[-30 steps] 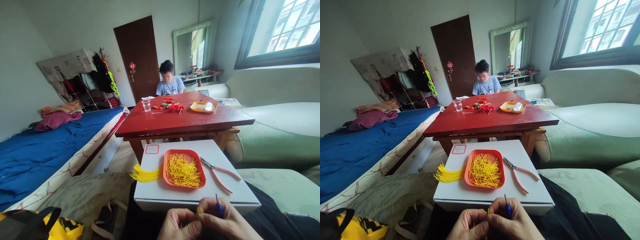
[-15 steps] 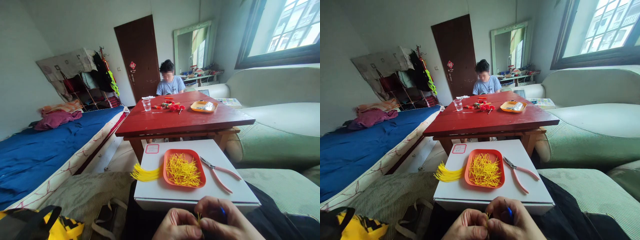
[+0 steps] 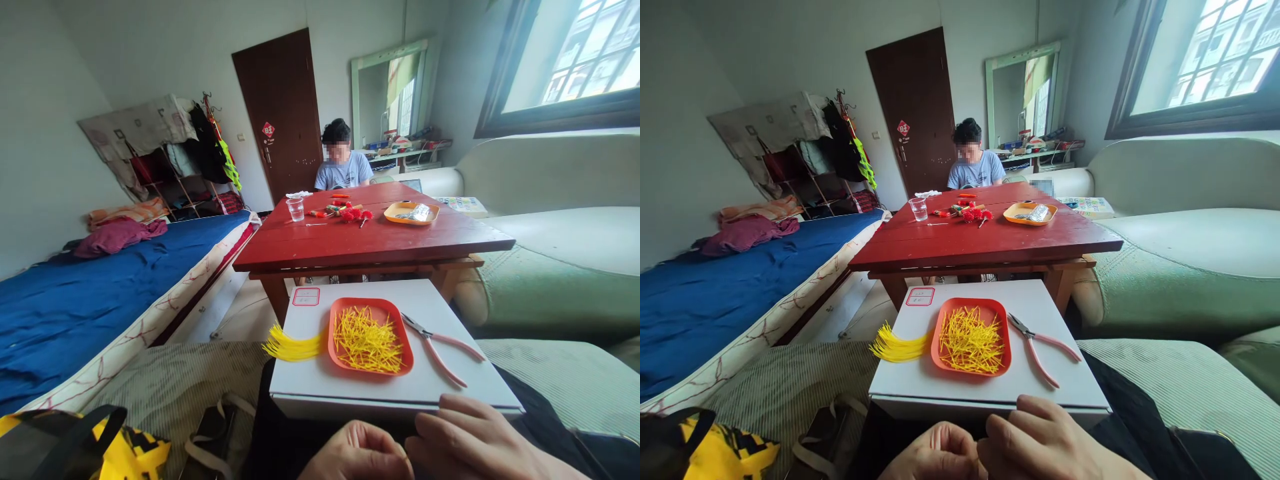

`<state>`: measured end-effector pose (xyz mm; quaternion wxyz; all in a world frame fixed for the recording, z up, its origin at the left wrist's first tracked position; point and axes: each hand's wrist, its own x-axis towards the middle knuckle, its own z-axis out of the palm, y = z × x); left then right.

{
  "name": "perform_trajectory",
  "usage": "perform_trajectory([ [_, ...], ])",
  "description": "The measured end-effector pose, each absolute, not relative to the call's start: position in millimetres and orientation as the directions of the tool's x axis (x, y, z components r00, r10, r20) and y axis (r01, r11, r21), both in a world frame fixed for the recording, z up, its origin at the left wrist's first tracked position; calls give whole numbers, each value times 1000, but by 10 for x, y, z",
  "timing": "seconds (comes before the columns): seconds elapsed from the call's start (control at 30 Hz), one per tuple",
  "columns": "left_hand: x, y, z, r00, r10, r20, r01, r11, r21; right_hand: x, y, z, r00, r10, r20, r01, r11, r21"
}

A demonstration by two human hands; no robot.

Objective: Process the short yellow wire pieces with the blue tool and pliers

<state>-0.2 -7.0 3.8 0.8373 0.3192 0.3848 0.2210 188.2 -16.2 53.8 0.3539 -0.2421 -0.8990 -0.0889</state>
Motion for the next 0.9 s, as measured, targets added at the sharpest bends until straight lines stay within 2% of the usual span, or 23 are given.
perform_trajectory([
  [0.07, -11, -63, 28, 586, 641, -495, -113, 670, 734, 1939, -144, 522, -640, 353, 683, 480, 877, -5],
  [0.2, -28, -31, -41, 566, 670, -480, -144, 654, 743, 2067, -110, 419, -672, 395, 626, 472, 880, -49],
  [0.27, -33, -14, -95, 554, 690, -465, -201, 653, 730, 2100, -89, 306, -695, 433, 575, 480, 874, -77],
  [0.33, -28, -9, -135, 490, 766, -416, -255, 583, 771, 2090, -67, 173, -677, 506, 535, 515, 845, -147],
  [0.4, -11, -21, -146, 350, 886, -305, -246, 401, 882, 2032, -49, 72, -601, 650, 465, 548, 759, -353],
  [0.47, 13, -46, -133, 195, 976, -95, -128, 121, 984, 1939, -38, 42, -494, 826, 270, 531, 533, -659],
  [0.5, 24, -59, -123, 143, 989, 41, -37, -36, 999, 1889, -35, 51, -459, 876, 148, 496, 391, -775],
  [0.57, 32, -76, -106, 118, 939, 323, 142, -337, 931, 1801, -29, 92, -447, 894, -35, 395, 162, -904],
  [0.67, -1, -55, -82, 261, 751, 606, 302, -660, 688, 1738, -13, 133, -483, 860, -167, 270, -35, -962],
  [0.77, -53, -1, -20, 413, 557, 721, 325, -829, 455, 1746, 5, 145, -516, 817, -257, 186, -186, -965],
  [0.9, -72, 30, 109, 502, 354, 789, 346, -918, 192, 1779, 6, 212, -529, 768, -360, 140, -340, -930],
])
